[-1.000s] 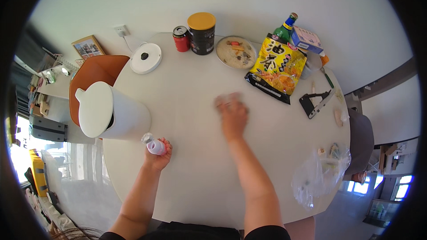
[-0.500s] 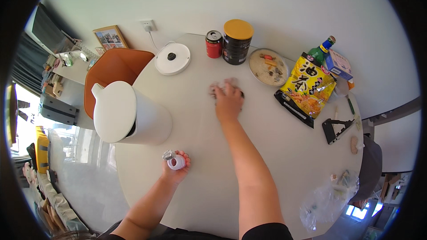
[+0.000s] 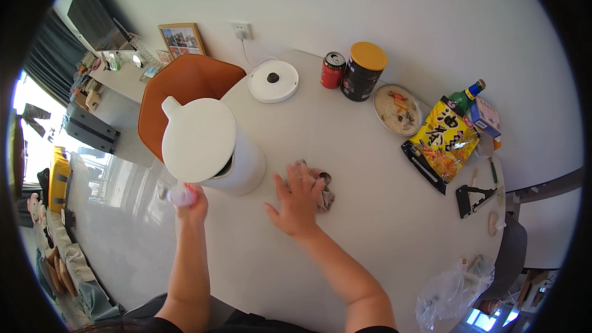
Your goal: The person wipes the surface of a dining table with a cloth, moves a phone and a plastic bag, and fits covers onto the seats of several chairs.
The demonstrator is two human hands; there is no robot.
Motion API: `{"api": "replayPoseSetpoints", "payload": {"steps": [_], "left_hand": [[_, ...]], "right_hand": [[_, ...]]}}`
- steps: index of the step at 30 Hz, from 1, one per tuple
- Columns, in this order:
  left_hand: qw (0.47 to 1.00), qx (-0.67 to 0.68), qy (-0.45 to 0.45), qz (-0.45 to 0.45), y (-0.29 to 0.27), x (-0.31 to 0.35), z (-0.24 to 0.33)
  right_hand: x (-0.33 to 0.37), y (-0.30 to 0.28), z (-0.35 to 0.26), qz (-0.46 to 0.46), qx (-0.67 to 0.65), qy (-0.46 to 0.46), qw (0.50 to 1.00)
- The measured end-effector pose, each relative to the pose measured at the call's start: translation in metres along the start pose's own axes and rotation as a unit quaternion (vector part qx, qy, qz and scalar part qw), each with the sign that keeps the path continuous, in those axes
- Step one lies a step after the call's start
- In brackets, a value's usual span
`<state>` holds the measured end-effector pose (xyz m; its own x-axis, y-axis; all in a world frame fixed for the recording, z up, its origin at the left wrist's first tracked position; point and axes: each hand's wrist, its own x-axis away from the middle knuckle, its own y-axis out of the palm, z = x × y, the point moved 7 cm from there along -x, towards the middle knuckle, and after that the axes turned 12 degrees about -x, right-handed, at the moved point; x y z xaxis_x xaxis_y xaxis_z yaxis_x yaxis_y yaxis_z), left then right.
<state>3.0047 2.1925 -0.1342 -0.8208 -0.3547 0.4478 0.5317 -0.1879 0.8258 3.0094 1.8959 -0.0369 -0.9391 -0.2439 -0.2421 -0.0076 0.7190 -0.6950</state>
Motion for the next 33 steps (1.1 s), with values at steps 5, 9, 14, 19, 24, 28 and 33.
{"api": "replayPoseSetpoints", "payload": {"steps": [5, 9, 14, 19, 24, 28, 33], "left_hand": [[0.993, -0.095, 0.053, 0.055, 0.085, -0.013, -0.003], [0.999, -0.04, 0.006, -0.003, 0.073, -0.029, -0.014], [0.997, 0.01, -0.065, 0.039, 0.053, -0.034, -0.052], [0.99, -0.007, -0.132, 0.04, 0.079, -0.018, -0.091], [0.986, -0.042, -0.161, 0.004, 0.104, -0.013, -0.129], [0.984, -0.085, -0.154, -0.004, 0.123, -0.019, -0.15], [0.974, -0.173, -0.144, -0.02, 0.148, -0.028, -0.174]], "right_hand": [[-0.04, 0.033, -0.037, 0.043, -0.233, 0.037, 0.971], [-0.056, 0.042, -0.029, 0.032, -0.473, 0.064, 0.878], [-0.076, 0.037, 0.032, 0.036, -0.539, 0.123, 0.833], [-0.083, 0.012, 0.047, 0.106, -0.617, 0.116, 0.771], [-0.094, -0.009, 0.042, 0.162, -0.682, 0.102, 0.706], [-0.107, -0.021, 0.064, 0.203, -0.669, 0.095, 0.708], [-0.111, -0.038, 0.089, 0.259, -0.635, 0.104, 0.72]]}}
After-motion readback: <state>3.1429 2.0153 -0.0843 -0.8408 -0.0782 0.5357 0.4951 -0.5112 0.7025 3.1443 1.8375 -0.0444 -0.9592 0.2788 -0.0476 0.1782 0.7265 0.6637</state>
